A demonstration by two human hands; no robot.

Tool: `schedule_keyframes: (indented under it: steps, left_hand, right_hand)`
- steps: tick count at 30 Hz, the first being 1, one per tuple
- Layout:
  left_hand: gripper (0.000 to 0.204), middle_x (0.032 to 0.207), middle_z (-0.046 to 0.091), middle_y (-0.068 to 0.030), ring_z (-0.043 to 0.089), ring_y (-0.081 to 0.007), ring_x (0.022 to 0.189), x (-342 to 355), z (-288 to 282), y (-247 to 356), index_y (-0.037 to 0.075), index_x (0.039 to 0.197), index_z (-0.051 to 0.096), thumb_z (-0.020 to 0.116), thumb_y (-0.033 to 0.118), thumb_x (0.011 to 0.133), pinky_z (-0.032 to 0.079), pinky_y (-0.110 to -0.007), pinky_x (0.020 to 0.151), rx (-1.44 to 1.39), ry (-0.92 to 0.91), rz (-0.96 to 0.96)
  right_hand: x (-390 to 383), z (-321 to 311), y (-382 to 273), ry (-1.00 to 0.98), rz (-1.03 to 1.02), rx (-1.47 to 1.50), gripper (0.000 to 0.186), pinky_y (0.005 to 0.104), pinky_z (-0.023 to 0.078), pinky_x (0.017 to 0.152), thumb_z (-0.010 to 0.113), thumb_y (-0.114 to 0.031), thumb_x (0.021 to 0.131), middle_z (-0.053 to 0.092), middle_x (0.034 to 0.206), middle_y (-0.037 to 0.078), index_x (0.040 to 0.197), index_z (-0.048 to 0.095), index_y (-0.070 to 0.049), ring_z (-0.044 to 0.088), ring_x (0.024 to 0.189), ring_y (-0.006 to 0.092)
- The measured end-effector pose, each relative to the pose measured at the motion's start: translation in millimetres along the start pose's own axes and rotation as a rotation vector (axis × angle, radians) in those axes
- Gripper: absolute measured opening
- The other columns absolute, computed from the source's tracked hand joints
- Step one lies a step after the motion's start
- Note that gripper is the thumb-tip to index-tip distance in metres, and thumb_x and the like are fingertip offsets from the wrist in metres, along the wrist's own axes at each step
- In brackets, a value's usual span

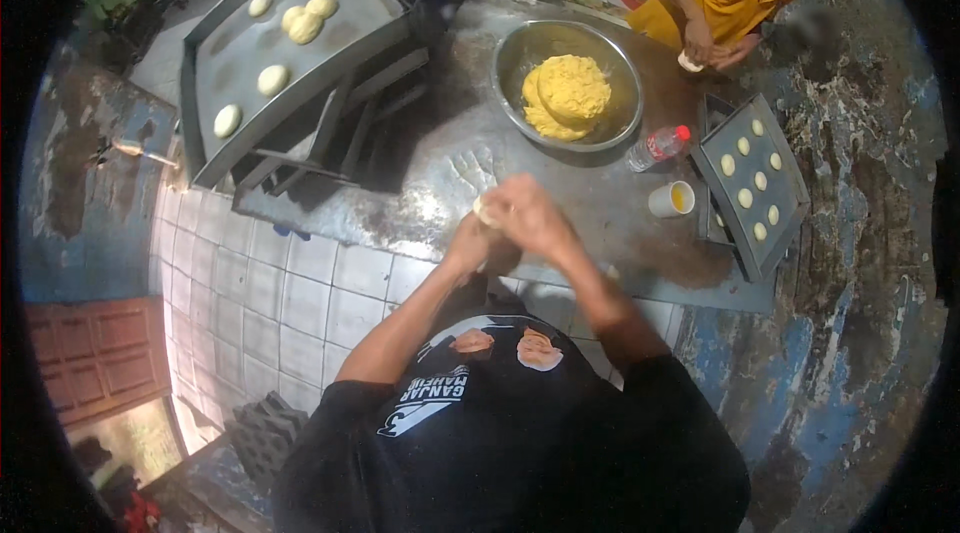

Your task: The person fills and shapes dough balls with filling by hand, pinches them closed, and places them onto metal baking trays, also moving the trays on the table.

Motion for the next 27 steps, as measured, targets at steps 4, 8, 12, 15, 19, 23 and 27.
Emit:
schedule_keyframes:
  steps: [4, 8, 12, 15, 19, 23, 27]
  left_hand:
    - [0.040, 0.123, 0.069, -0.0093, 0.065, -0.0185, 0.114, 53, -20, 19, 0.001, 0.131, 0.059, 0.064, -0.004, 0.091, 0.049, -0.031, 0.102, -0.214, -0.047, 0.193]
    - [0.044, 0.118, 0.070, -0.0096, 0.066, -0.0178, 0.112, 89, -30, 77, 0.001, 0.129, 0.057, 0.075, 0.002, 0.088, 0.050, -0.031, 0.102, -0.001, -0.041, 0.362]
    - [0.058, 0.113, 0.067, -0.0061, 0.064, -0.0134, 0.109, 123, -43, 104, 0.004, 0.131, 0.053, 0.078, -0.006, 0.080, 0.050, -0.029, 0.101, -0.186, -0.008, 0.365]
    - [0.053, 0.111, 0.071, -0.0066, 0.067, -0.0144, 0.105, 151, -48, 107, 0.004, 0.126, 0.057, 0.084, 0.004, 0.080, 0.053, -0.031, 0.094, 0.131, -0.059, 0.329]
    - [0.047, 0.111, 0.073, -0.0164, 0.072, -0.0305, 0.105, 174, -41, 113, 0.008, 0.123, 0.060, 0.083, 0.020, 0.083, 0.056, -0.040, 0.088, 0.247, -0.047, 0.465]
    - [0.049, 0.112, 0.073, -0.0153, 0.071, -0.0229, 0.107, 191, -5, 93, 0.007, 0.124, 0.058, 0.084, 0.015, 0.084, 0.056, -0.038, 0.090, 0.226, -0.014, 0.329]
    - [0.048, 0.108, 0.072, -0.0202, 0.072, -0.0359, 0.105, 181, 17, 90, 0.005, 0.124, 0.054, 0.080, 0.019, 0.086, 0.056, -0.043, 0.083, 0.244, 0.025, 0.313]
  right_hand:
    - [75, -89, 103, 0.255, 0.127, -0.276, 0.020, 0.0421, 0.055, 0.081, 0.063, -0.015, 0.096, 0.068, 0.097, 0.022, 0.106, 0.073, 0.000, 0.068, 0.089, 0.0351]
    - [101, -105, 193, 0.075, 0.140, -0.468, 0.022, 0.0459, 0.054, 0.083, 0.066, -0.013, 0.088, 0.066, 0.108, 0.022, 0.106, 0.073, -0.003, 0.065, 0.097, 0.0402]
    - [110, -89, 209, -0.049, 0.291, -0.618, 0.019, 0.0482, 0.055, 0.082, 0.068, -0.014, 0.085, 0.065, 0.102, 0.019, 0.100, 0.072, -0.004, 0.065, 0.099, 0.0400]
    - [101, -115, 223, 0.016, 0.453, -0.463, 0.018, 0.0438, 0.057, 0.080, 0.066, -0.011, 0.089, 0.069, 0.109, 0.019, 0.103, 0.074, -0.004, 0.069, 0.098, 0.0346]
    - [82, -133, 212, 0.330, 0.900, 0.560, 0.024, 0.0324, 0.057, 0.086, 0.057, -0.002, 0.097, 0.069, 0.119, 0.013, 0.119, 0.067, 0.002, 0.070, 0.105, 0.0230]
    - [81, -101, 140, 0.357, 0.322, 0.294, 0.038, 0.0333, 0.052, 0.100, 0.055, -0.002, 0.098, 0.066, 0.124, 0.016, 0.135, 0.053, 0.005, 0.067, 0.111, 0.0259]
    - [55, -53, 82, 0.194, 0.016, -0.262, 0.042, 0.0337, 0.053, 0.098, 0.057, -0.004, 0.099, 0.065, 0.123, 0.017, 0.139, 0.047, 0.007, 0.066, 0.111, 0.0265]
Point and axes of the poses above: each hand's wrist, its own x-axis towards the middle knuckle, its own z-axis out of the palm, y = z × x, the point moved 5 cm from there along x, towards the middle knuckle
